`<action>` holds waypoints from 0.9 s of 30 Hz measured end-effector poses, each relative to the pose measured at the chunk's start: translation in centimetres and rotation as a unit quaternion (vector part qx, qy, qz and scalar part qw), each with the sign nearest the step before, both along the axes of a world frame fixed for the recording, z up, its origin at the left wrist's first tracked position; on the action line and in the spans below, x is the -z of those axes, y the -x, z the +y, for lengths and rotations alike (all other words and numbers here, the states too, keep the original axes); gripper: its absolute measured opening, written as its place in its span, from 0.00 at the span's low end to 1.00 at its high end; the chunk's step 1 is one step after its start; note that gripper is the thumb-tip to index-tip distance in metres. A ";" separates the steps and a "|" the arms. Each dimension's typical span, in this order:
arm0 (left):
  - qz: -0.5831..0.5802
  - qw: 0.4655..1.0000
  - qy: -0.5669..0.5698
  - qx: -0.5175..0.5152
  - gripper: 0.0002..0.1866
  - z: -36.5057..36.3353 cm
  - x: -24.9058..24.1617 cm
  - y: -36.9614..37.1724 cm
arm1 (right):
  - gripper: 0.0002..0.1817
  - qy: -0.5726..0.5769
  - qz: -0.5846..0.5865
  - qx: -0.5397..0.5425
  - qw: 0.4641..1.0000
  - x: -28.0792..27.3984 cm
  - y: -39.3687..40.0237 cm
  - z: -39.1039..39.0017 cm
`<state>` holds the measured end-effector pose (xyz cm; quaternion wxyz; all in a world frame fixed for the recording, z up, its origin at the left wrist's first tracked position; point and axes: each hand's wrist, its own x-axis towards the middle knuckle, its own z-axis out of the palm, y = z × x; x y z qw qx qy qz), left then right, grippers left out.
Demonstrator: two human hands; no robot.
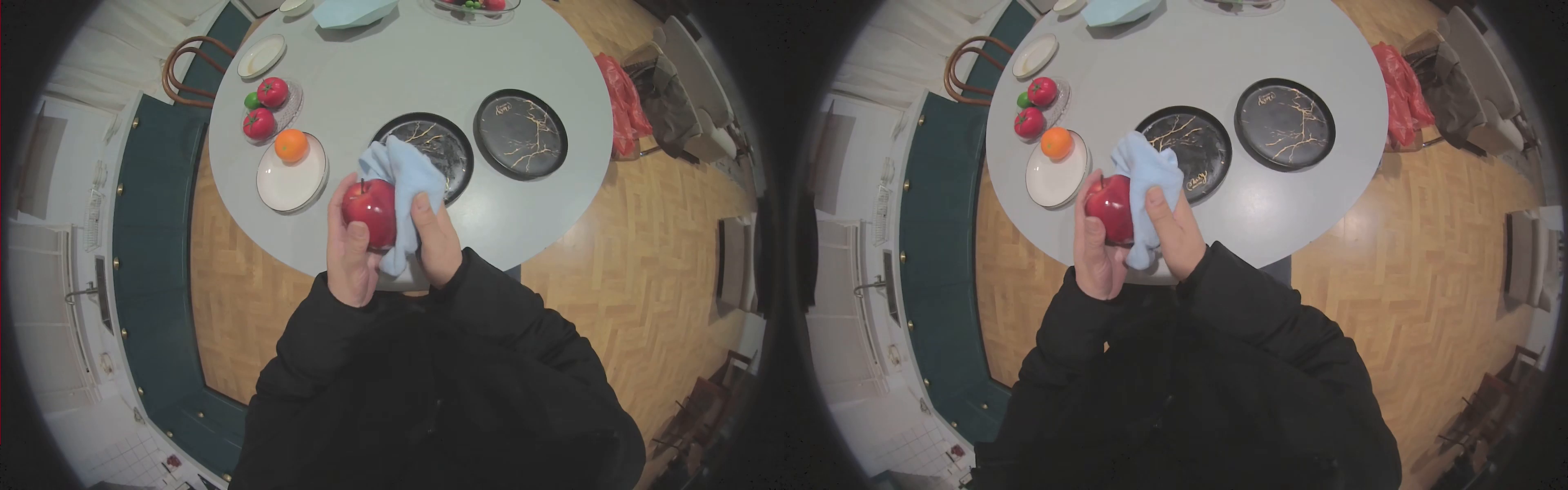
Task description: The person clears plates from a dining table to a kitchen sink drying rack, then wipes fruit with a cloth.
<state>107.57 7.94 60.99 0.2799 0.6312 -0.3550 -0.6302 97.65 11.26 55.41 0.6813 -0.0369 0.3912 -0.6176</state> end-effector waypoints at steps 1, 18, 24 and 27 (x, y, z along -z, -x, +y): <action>-0.035 0.998 0.040 0.017 0.48 -0.1 0.2 -0.3 | 0.37 0.031 0.008 -0.001 1.000 0.2 -0.2 0.2; -0.134 0.956 0.230 0.126 0.46 1.9 1.4 -0.7 | 0.37 -0.111 -0.222 0.056 0.967 -0.3 -0.9 -0.8; -0.078 0.980 0.181 0.025 0.49 2.0 1.4 0.2 | 0.37 -0.140 -0.283 0.077 0.946 -1.8 -0.9 -0.9; -0.098 0.972 0.194 0.092 0.46 1.0 1.3 -0.6 | 0.38 0.003 -0.170 0.040 0.985 -0.8 -1.2 0.0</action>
